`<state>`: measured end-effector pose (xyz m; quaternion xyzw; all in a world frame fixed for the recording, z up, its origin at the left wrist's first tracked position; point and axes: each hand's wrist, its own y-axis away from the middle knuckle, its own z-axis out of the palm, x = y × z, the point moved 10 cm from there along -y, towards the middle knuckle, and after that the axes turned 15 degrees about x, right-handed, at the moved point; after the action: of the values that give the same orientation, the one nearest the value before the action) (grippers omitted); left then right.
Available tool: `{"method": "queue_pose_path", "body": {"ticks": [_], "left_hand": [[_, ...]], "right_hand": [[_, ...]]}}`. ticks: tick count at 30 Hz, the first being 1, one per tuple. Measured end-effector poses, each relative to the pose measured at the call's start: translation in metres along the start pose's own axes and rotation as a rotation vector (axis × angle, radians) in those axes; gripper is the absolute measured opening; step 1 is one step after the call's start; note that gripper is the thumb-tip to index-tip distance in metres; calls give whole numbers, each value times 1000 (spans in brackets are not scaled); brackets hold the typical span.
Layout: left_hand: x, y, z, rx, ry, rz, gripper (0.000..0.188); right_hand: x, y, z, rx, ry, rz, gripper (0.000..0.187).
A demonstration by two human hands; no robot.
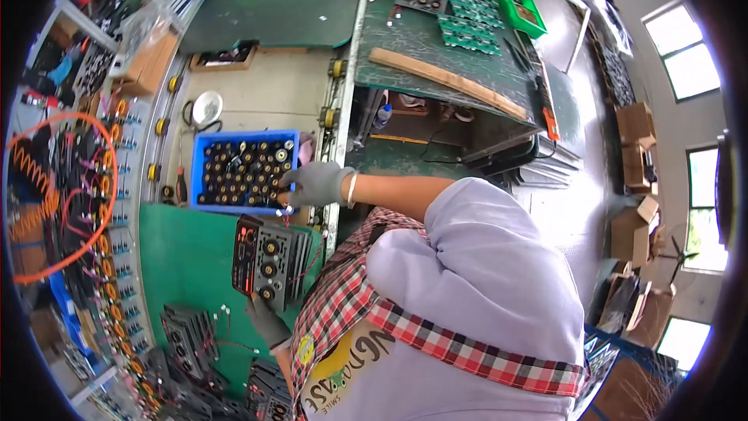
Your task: Assemble the control panel and external housing of welding machines using a power tool and pliers.
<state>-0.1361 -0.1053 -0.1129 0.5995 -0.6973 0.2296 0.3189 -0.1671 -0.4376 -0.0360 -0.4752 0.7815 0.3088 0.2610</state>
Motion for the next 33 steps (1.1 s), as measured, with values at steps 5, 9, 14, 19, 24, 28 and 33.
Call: {"method": "queue_pose_path", "body": {"ticks": [5,9,14,19,24,28,33], "left_hand": [[30,2,-11,8,4,-177,39],[3,-9,-20,80,34,-44,46],[52,-10,-13,-3,-469,-323,45],[-37,-14,-47,238,-368,-663,57],[50,11,-39,304,-662,-800,62],[30,18,-44,297,-761,-770,64],[97,11,-27,306,-746,-657,55]], "right_hand": [[181,13,-131,466,69,361,34],[345,84,-262,933,322,602,33],[510,197,-381,941,547,1093,33],[564,196,-420,872,557,1141,45],[602,171,-433,742,592,1130,43],[603,153,-446,838,434,1089,35],[611,171,-471,803,466,1128,51]]}}
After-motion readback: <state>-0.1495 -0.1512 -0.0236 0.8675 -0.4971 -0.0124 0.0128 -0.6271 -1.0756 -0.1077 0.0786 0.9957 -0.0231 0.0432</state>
